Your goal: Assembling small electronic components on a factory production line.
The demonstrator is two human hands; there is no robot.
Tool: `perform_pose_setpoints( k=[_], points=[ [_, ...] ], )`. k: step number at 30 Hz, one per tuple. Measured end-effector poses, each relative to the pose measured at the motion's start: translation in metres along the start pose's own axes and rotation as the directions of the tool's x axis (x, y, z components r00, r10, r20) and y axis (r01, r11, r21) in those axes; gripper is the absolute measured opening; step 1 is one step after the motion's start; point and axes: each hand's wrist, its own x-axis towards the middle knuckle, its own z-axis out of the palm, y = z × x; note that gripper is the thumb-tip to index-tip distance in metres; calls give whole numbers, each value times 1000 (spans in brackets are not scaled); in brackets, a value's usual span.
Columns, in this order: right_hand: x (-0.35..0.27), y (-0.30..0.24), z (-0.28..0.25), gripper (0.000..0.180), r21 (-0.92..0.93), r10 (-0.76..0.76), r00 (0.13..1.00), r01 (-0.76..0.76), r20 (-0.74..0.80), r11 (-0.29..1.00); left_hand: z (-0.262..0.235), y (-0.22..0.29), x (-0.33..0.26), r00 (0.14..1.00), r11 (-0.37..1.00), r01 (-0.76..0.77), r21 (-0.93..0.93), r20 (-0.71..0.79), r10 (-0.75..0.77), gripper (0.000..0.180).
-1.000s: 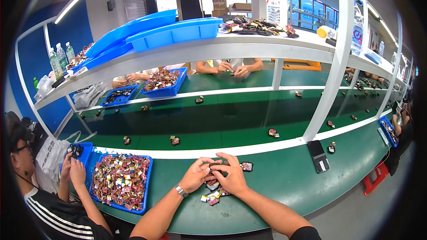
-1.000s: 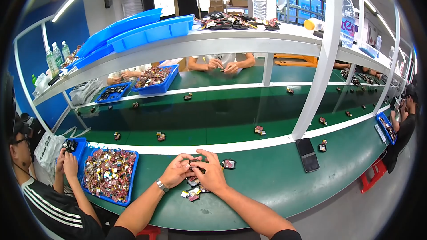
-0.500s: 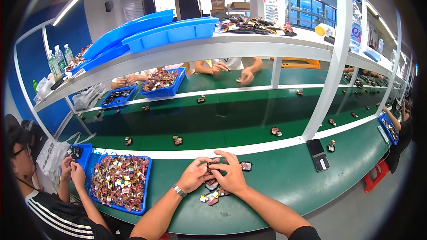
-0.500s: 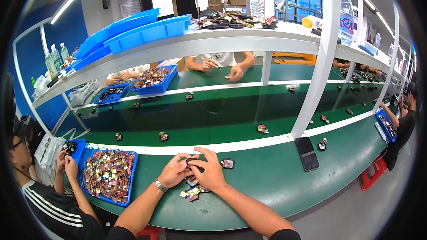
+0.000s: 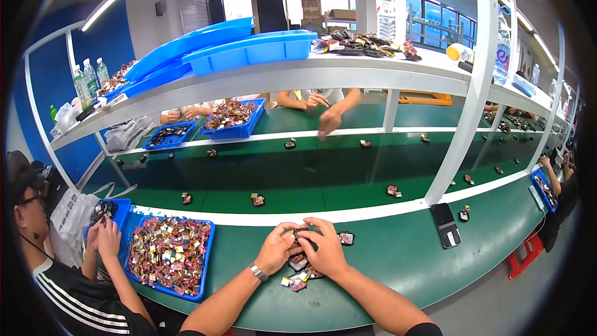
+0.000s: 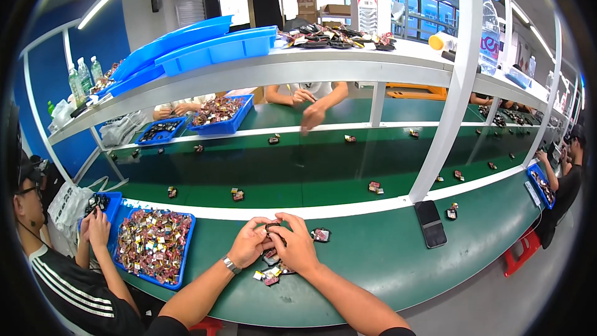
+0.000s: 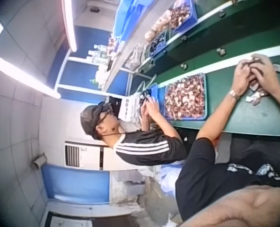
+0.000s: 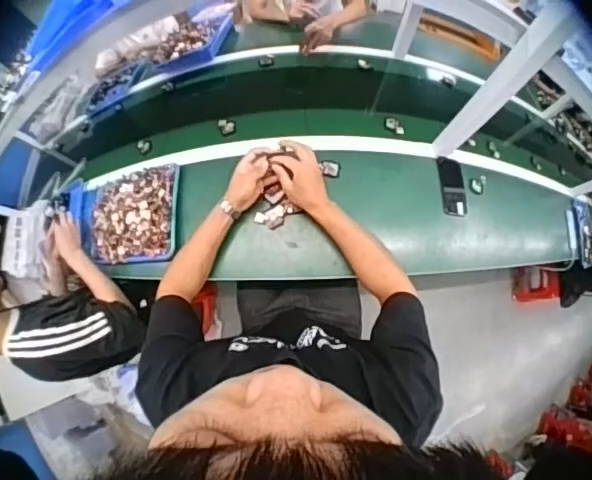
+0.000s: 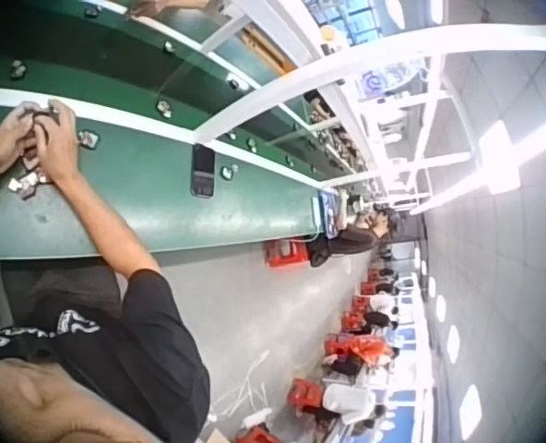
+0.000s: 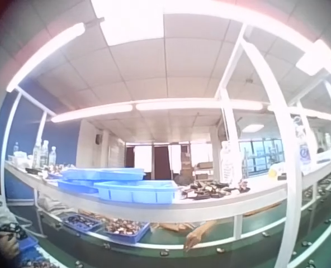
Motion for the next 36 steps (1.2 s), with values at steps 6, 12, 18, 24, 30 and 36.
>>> perform_pose_setpoints(
  k=[6,12,18,24,30,36],
  points=[
    [5,6,2,16,-52,-140,989,138,-53,989,1,4,-1,1000,999,27,18,-13,-27,25],
    [6,3,1,18,-133,-188,981,180,-49,975,-2,2,1,999,999,31,7,-12,-31,24],
    [4,7,1,18,-208,-232,973,227,5,951,0,3,1,999,999,36,-1,-25,-36,24],
    [4,2,0,22,-306,-236,970,243,62,920,0,3,1,999,999,31,-14,-21,-31,24],
    [1,5,-2,22,-356,-283,954,300,100,885,3,2,-1,999,999,34,-3,-30,-34,24],
    [2,5,-2,21,-338,-294,953,303,79,891,6,5,-2,999,999,29,21,-37,-29,24]
  ],
)
